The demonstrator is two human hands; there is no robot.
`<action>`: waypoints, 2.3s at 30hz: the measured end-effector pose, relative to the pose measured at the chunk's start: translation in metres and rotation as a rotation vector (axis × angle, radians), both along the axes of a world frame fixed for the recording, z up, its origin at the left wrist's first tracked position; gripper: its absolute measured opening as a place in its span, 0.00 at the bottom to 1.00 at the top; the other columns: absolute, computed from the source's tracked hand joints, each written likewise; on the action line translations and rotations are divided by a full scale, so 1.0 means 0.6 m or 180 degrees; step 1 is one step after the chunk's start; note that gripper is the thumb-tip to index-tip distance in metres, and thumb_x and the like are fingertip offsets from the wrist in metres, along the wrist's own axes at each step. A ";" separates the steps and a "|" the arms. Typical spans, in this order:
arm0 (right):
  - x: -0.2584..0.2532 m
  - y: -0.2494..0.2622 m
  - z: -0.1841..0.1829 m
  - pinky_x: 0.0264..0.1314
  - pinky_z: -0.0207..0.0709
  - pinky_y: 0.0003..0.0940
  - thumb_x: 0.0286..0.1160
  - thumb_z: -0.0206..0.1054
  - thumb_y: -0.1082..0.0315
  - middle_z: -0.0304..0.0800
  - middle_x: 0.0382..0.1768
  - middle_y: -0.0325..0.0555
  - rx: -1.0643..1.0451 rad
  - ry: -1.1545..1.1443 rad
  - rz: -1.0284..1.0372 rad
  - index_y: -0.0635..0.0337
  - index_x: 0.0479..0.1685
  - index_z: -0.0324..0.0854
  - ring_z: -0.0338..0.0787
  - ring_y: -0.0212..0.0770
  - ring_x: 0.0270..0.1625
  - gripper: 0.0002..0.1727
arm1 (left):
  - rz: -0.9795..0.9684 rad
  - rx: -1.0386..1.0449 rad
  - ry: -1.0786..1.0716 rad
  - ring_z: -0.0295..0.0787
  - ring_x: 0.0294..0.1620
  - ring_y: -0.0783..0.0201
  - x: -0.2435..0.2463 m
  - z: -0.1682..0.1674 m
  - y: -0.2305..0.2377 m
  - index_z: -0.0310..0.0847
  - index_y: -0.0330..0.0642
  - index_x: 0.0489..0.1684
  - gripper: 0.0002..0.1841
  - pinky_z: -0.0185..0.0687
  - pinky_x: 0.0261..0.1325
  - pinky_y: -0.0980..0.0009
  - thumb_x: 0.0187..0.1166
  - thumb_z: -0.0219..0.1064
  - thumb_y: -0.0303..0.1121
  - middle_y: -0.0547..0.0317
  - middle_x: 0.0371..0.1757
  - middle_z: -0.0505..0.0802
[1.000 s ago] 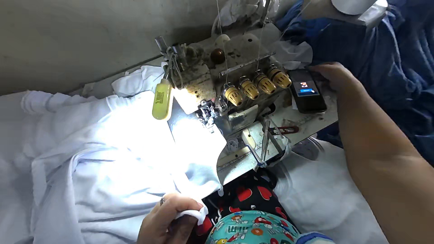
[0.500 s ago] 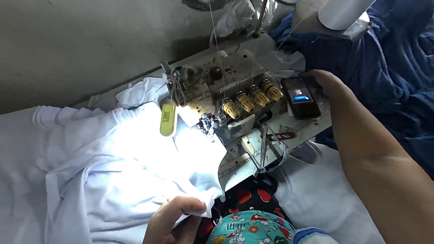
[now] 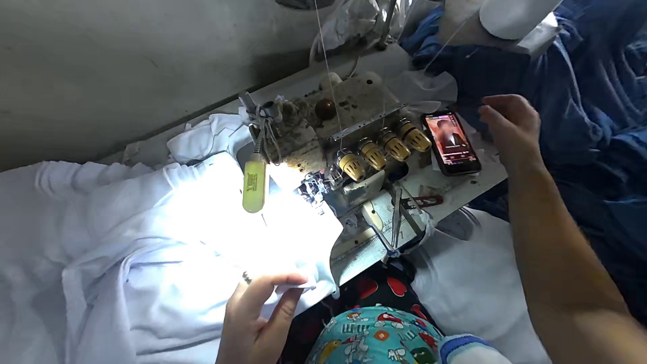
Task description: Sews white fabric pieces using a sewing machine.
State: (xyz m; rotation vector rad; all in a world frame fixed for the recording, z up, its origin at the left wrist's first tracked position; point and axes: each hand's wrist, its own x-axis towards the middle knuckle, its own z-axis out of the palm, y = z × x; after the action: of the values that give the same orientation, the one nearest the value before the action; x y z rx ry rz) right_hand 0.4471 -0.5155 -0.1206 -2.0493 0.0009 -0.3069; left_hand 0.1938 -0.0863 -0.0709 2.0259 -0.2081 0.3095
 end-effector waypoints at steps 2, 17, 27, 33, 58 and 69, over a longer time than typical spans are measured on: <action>-0.102 0.080 0.025 0.58 0.82 0.27 0.84 0.63 0.61 0.83 0.55 0.40 0.0123 -0.0652 0.0443 0.65 0.64 0.75 0.85 0.25 0.53 0.18 | -0.0235 -0.0228 -0.0014 0.87 0.52 0.89 0.015 0.009 -0.014 0.85 0.57 0.50 0.05 0.82 0.59 0.88 0.85 0.65 0.39 0.85 0.48 0.93; -0.299 0.369 0.032 0.45 0.77 0.13 0.85 0.63 0.67 0.86 0.34 0.48 0.1713 -0.0625 0.2784 0.74 0.44 0.77 0.84 0.21 0.38 0.13 | -0.0150 0.0288 -0.0118 0.83 0.47 0.93 0.017 -0.010 -0.039 0.81 0.42 0.54 0.19 0.77 0.54 0.93 0.76 0.73 0.46 0.72 0.42 0.91; -0.300 0.360 0.054 0.46 0.85 0.17 0.78 0.68 0.76 0.89 0.44 0.33 0.3202 0.0167 0.2919 0.58 0.46 0.78 0.88 0.19 0.43 0.06 | -0.0503 0.0699 0.0034 0.84 0.52 0.89 0.027 0.036 -0.014 0.85 0.57 0.50 0.14 0.77 0.56 0.89 0.80 0.68 0.54 0.78 0.46 0.93; -0.291 0.350 0.047 0.43 0.81 0.15 0.79 0.70 0.67 0.87 0.38 0.32 0.2286 -0.0303 0.2263 0.59 0.41 0.77 0.85 0.17 0.39 0.07 | 0.0017 0.1557 -0.0120 0.90 0.40 0.78 0.016 0.017 0.025 0.91 0.46 0.43 0.14 0.80 0.47 0.80 0.84 0.64 0.45 0.61 0.37 0.96; -0.291 0.337 0.037 0.49 0.74 0.25 0.77 0.70 0.61 0.86 0.31 0.40 0.0618 -0.0407 0.2733 0.59 0.43 0.90 0.81 0.29 0.41 0.10 | -0.0136 0.1065 -0.0209 0.71 0.30 0.94 0.040 0.058 0.009 0.83 0.43 0.37 0.19 0.65 0.36 0.96 0.90 0.56 0.48 0.73 0.27 0.82; -0.312 0.360 0.051 0.52 0.75 0.24 0.90 0.50 0.54 0.82 0.39 0.48 0.0860 -0.0479 0.2736 0.64 0.36 0.77 0.82 0.33 0.48 0.22 | -0.0210 0.0972 -0.0142 0.83 0.45 0.88 0.038 0.048 -0.017 0.88 0.51 0.42 0.07 0.76 0.51 0.91 0.79 0.66 0.40 0.72 0.39 0.91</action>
State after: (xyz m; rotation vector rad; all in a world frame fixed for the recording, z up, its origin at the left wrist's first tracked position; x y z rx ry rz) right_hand 0.2601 -0.2996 -0.0901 -1.5814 -0.8578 0.0812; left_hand 0.2169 -0.0967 -0.0422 2.3087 -0.3679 0.2955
